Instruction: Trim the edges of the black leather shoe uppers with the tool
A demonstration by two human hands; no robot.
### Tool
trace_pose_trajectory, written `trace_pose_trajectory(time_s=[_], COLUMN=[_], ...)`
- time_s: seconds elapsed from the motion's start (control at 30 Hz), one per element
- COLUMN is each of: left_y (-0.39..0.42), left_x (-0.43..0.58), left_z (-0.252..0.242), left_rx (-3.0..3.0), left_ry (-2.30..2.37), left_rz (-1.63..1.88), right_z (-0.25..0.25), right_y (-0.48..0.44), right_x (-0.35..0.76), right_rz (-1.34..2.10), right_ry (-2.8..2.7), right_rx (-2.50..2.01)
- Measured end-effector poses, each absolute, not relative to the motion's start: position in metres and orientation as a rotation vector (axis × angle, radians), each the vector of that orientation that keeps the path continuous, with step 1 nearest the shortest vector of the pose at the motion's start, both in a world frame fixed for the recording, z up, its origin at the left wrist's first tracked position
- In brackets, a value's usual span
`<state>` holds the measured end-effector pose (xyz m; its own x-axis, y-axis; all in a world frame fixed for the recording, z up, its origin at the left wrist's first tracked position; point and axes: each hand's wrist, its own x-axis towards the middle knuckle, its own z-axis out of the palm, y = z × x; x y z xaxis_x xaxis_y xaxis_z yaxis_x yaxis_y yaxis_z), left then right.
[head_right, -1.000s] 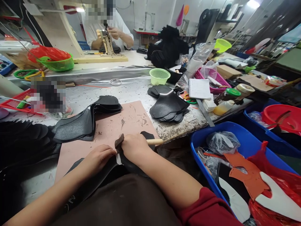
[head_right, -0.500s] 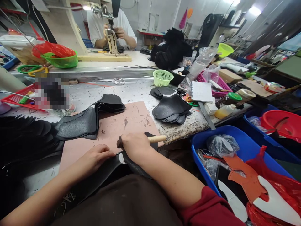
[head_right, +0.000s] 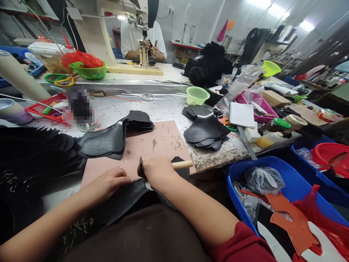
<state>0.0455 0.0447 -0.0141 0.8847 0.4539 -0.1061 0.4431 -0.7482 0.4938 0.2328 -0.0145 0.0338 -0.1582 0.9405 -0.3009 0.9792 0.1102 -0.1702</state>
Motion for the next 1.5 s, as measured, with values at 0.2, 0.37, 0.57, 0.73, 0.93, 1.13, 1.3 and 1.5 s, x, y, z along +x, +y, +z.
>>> trace_pose_trajectory(time_s=[0.2,0.37,0.57,0.73,0.93,1.13,1.3,1.5], left_y=[0.046,0.048,0.051,0.052,0.052,0.051,0.035,0.012], left_x=[0.034,0.025,0.012,0.004,-0.007,-0.013,-0.03,-0.046], left_z=[-0.016,-0.017,-0.018,-0.019,-0.019,-0.02,-0.029,-0.031], left_rx=[2.565,2.553,2.575,2.577,2.615,2.677,2.891,3.057], left_ry=[0.623,0.641,0.659,0.632,0.652,0.652,0.597,0.785], left_rz=[0.049,0.066,0.066,0.12,0.089,0.181,0.385,0.311], right_z=[0.034,0.033,0.03,0.033,0.035,0.036,0.038,0.037], right_y=[-0.01,-0.007,-0.003,0.001,0.004,0.009,0.012,0.017], right_x=[0.22,0.21,0.198,0.186,0.177,0.169,0.162,0.153], right_rz=[-0.48,-0.434,-0.431,-0.439,-0.427,-0.391,-0.378,-0.329], right_ry=[2.309,2.358,2.312,2.313,2.355,2.379,2.402,2.439], right_rx=[1.9,1.896,1.819,1.804,1.788,1.731,1.654,1.687])
